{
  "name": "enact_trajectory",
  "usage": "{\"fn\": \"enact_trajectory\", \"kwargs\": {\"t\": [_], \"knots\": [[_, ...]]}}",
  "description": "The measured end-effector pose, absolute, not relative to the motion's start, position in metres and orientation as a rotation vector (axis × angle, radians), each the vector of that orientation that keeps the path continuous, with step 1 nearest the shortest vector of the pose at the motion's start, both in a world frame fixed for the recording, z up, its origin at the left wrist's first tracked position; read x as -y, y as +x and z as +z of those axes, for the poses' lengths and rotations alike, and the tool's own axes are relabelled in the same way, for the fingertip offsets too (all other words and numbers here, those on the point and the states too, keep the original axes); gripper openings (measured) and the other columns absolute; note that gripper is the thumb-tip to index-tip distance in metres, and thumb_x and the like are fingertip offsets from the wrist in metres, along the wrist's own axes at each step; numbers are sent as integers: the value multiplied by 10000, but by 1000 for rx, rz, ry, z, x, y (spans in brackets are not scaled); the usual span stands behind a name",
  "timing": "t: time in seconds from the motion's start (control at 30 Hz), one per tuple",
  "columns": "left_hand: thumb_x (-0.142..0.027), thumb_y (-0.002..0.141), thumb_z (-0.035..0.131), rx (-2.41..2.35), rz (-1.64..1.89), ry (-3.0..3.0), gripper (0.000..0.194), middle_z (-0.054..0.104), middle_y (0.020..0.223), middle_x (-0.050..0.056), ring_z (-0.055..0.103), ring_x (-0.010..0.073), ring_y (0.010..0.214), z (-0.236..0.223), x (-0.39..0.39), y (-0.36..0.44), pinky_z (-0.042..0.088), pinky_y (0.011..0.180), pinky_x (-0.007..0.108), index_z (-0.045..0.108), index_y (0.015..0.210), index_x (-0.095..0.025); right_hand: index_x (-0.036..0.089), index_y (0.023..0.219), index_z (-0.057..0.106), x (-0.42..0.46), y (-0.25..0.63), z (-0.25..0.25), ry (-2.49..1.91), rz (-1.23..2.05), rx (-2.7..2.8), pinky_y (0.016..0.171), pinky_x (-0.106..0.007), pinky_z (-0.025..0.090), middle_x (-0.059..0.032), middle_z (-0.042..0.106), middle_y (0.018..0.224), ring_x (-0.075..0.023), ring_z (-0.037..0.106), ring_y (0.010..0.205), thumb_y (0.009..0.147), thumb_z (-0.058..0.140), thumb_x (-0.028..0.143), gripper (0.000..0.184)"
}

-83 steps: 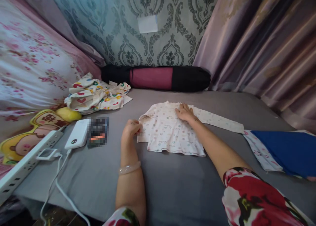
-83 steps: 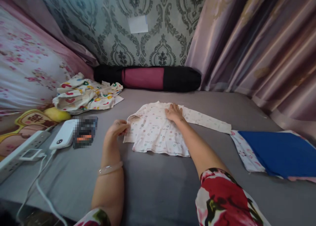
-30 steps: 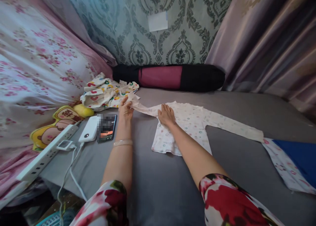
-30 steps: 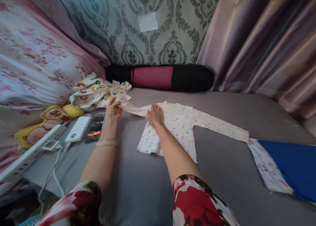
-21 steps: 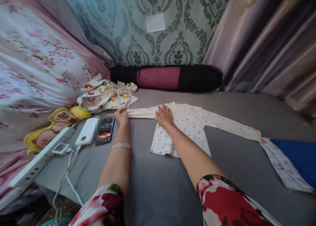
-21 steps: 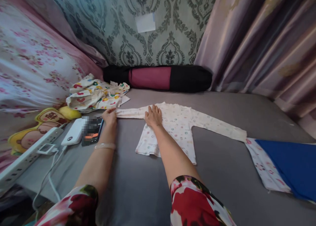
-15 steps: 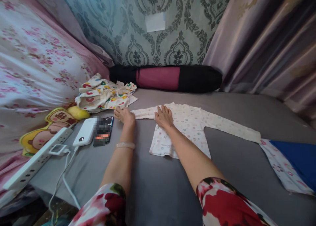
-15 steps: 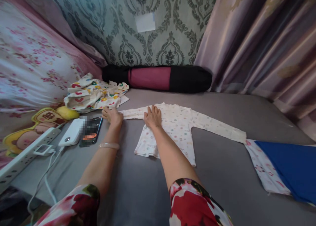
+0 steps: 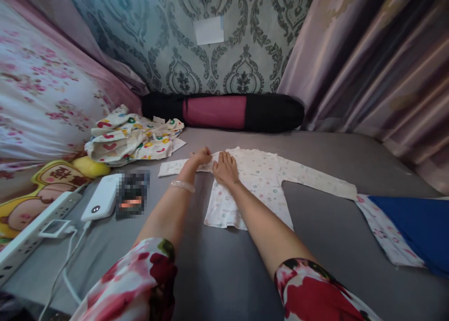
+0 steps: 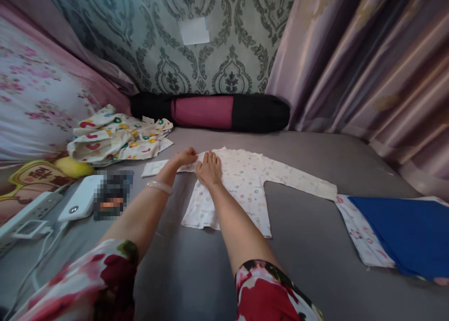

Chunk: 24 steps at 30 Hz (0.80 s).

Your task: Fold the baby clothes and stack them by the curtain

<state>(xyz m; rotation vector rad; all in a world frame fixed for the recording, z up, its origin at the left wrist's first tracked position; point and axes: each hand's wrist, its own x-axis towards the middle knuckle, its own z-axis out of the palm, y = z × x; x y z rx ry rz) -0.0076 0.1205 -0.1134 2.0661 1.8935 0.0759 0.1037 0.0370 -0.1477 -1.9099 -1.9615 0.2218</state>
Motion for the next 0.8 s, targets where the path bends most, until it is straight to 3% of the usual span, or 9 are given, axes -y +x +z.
{"fn": "enact_trajectory", "kwargs": {"t": [0.27,0.5,0.6,0.73,0.8], "knots": [[-189,849,447,-1967,172,2217,351,639,1142,171,568,301,1124,-124,-106,0,367,965,448,514,1189,-134,75,1482,319,-37,103,-149,-1975,207,1926,1146,-492,10,-166,244,1562,-292,145,1445,958,303,378,605],[-123,796,478,-2100,486,2362,388,527,1194,178,472,324,1163,-123,-93,17,351,927,425,553,1175,-157,62,1473,321,-38,103,-148,-1963,250,1941,1149,-503,8,-178,245,1558,-300,140,1448,951,295,374,609],[-152,845,436,-2004,588,2337,356,546,1180,168,476,311,1148,-119,-92,30,350,913,419,572,1174,-168,60,1481,289,-44,109,-142,-1940,357,1936,1162,-479,57,-159,251,1561,-280,149,1449,912,362,344,640],[-123,871,379,-1864,684,2300,373,604,1173,124,508,264,1143,-113,-93,45,362,916,387,584,1175,-190,83,1459,318,-47,144,-134,-1904,408,1889,1141,-372,201,-143,346,1518,-211,282,1398,897,336,213,577],[-116,886,360,-1738,643,2346,378,632,1173,107,532,245,1140,-113,-93,50,369,935,370,596,1172,-191,85,1443,344,-41,170,-133,-1942,280,1813,1148,-401,169,-146,353,1511,-224,262,1404,931,285,216,532]]}}
